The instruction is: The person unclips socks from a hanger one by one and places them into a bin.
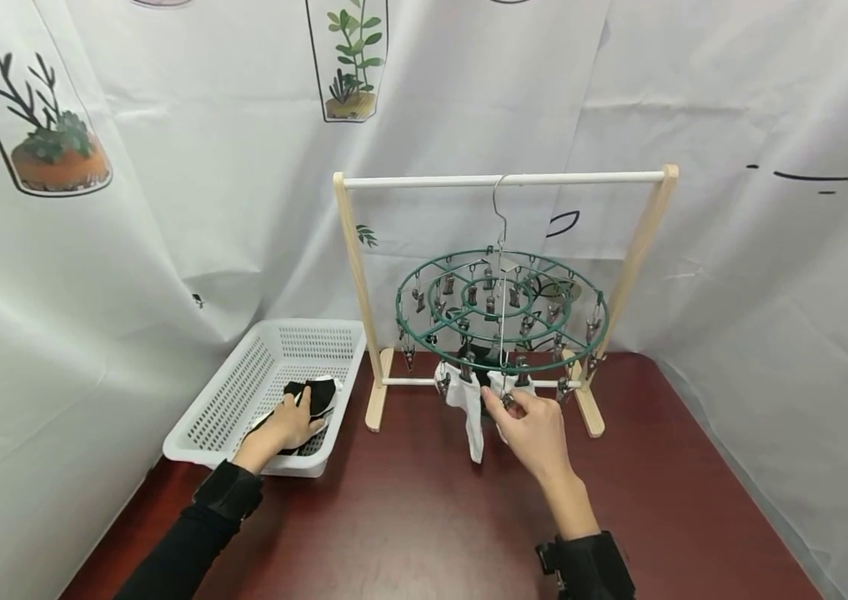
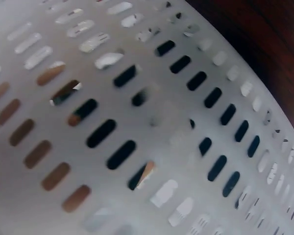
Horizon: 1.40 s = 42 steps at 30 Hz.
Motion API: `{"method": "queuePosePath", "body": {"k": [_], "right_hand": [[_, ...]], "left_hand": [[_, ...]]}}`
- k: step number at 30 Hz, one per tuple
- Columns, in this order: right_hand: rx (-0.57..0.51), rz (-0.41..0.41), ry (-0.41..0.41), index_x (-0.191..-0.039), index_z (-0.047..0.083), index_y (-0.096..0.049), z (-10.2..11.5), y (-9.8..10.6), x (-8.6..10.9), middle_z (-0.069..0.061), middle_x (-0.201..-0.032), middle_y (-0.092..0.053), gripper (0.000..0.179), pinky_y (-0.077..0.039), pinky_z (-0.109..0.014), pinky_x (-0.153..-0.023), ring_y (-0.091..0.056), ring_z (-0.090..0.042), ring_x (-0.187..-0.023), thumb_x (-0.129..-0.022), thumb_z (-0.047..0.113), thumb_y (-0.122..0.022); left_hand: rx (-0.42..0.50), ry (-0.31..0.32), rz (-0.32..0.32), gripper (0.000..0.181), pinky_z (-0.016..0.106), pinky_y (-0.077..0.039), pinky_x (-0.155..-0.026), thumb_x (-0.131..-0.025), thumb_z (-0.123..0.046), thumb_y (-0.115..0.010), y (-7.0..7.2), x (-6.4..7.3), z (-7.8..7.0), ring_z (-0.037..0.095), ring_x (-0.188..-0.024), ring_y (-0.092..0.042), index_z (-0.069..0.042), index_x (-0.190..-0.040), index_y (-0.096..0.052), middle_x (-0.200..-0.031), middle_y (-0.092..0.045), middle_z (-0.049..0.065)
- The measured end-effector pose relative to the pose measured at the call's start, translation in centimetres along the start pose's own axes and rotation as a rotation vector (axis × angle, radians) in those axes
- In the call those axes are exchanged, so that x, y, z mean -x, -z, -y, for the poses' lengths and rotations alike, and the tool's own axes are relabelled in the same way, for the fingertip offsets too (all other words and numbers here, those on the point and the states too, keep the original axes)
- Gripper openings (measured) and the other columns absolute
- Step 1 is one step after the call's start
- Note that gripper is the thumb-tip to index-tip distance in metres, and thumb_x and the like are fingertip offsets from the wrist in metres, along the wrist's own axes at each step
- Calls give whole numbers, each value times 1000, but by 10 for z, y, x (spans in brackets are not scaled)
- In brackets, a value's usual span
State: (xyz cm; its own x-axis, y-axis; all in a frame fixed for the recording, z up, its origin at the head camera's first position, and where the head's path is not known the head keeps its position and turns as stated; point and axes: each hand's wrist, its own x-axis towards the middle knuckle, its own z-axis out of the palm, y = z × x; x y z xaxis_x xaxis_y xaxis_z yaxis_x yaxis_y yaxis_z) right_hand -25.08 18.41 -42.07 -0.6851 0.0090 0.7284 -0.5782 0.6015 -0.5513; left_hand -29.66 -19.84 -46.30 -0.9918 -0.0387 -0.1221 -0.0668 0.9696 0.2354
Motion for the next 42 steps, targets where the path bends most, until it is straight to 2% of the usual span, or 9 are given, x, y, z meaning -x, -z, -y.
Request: {"method": "queuePosePath", "body": {"k": [6, 12, 18, 21, 25, 28, 33, 36, 42], "right_hand": [[14, -116, 61, -53, 15, -34, 0, 0, -1, 15, -53, -20, 57, -14, -21, -45, -14, 4, -51, -81, 10, -84], [70, -135, 24, -57, 16, -39, 2, 2, 5, 16, -54, -22, 55, -17, -22, -46, -19, 2, -52, -73, 18, -91], [174, -147, 180, -63, 15, -44, 22, 6, 17, 15, -54, -27, 43, -20, -20, -44, -22, 2, -50, -76, 17, -85], [220, -61, 153, -68, 12, -51, 41, 0, 15, 9, -53, -34, 31, -28, -23, -45, -32, -4, -48, -89, 10, -73], [333, 128, 1, -98, -2, -65, 51, -13, -1, -13, -65, -61, 16, -45, -42, -49, -57, -28, -53, -103, 9, -56], [376, 230, -84, -127, -14, -57, 51, -23, -13, -27, -76, -66, 36, -49, -48, -51, -63, -40, -59, -106, 14, -50], [415, 316, -181, -145, -19, -33, 49, -32, -31, -15, -57, -53, 62, -44, -39, -45, -58, -33, -50, -108, 27, -50], [414, 328, -206, -139, -14, -37, 44, -36, -38, -17, -60, -56, 56, -46, -38, -46, -63, -36, -57, -107, 30, -51], [361, 358, -241, -96, -4, -51, 38, -39, -42, -12, -65, -49, 32, -43, -36, -49, -57, -32, -58, -109, 26, -47]], "left_hand": [[8, -13, -66, 66, 58, -47, -93, -105, -25, -57, 8, 5, -3, 56, -126, -45, 8, -154, -28, -142, -33, 42], [15, -39, -95, 60, 58, -48, -92, -104, -22, -58, 13, 8, -3, 56, -123, -47, 9, -150, -36, -137, -37, 41], [16, -49, -80, 58, 54, -51, -83, -103, -18, -59, 12, 11, 1, 51, -109, -55, 6, -151, -37, -130, -43, 40], [6, -44, -61, 58, 51, -52, -75, -103, -15, -59, 13, 11, 2, 47, -96, -60, 3, -153, -35, -126, -46, 40], [7, -33, -35, 60, 51, -53, -76, -103, -14, -59, 14, 11, 2, 46, -93, -63, 1, -155, -33, -132, -45, 43], [19, -26, -22, 62, 52, -53, -78, -102, -14, -60, 9, 10, 3, 46, -94, -63, 0, -156, -31, -134, -44, 44], [22, -4, 12, 66, 55, -52, -84, -102, -16, -61, 2, 7, 4, 47, -98, -63, 0, -157, -27, -134, -45, 42], [28, 1, 18, 68, 57, -50, -90, -102, -18, -62, 1, 6, 4, 50, -106, -61, 1, -157, -27, -137, -43, 42], [16, 1, -13, 67, 58, -49, -92, -103, -22, -61, 2, 8, 4, 53, -116, -56, 2, -156, -29, -140, -41, 43]]}}
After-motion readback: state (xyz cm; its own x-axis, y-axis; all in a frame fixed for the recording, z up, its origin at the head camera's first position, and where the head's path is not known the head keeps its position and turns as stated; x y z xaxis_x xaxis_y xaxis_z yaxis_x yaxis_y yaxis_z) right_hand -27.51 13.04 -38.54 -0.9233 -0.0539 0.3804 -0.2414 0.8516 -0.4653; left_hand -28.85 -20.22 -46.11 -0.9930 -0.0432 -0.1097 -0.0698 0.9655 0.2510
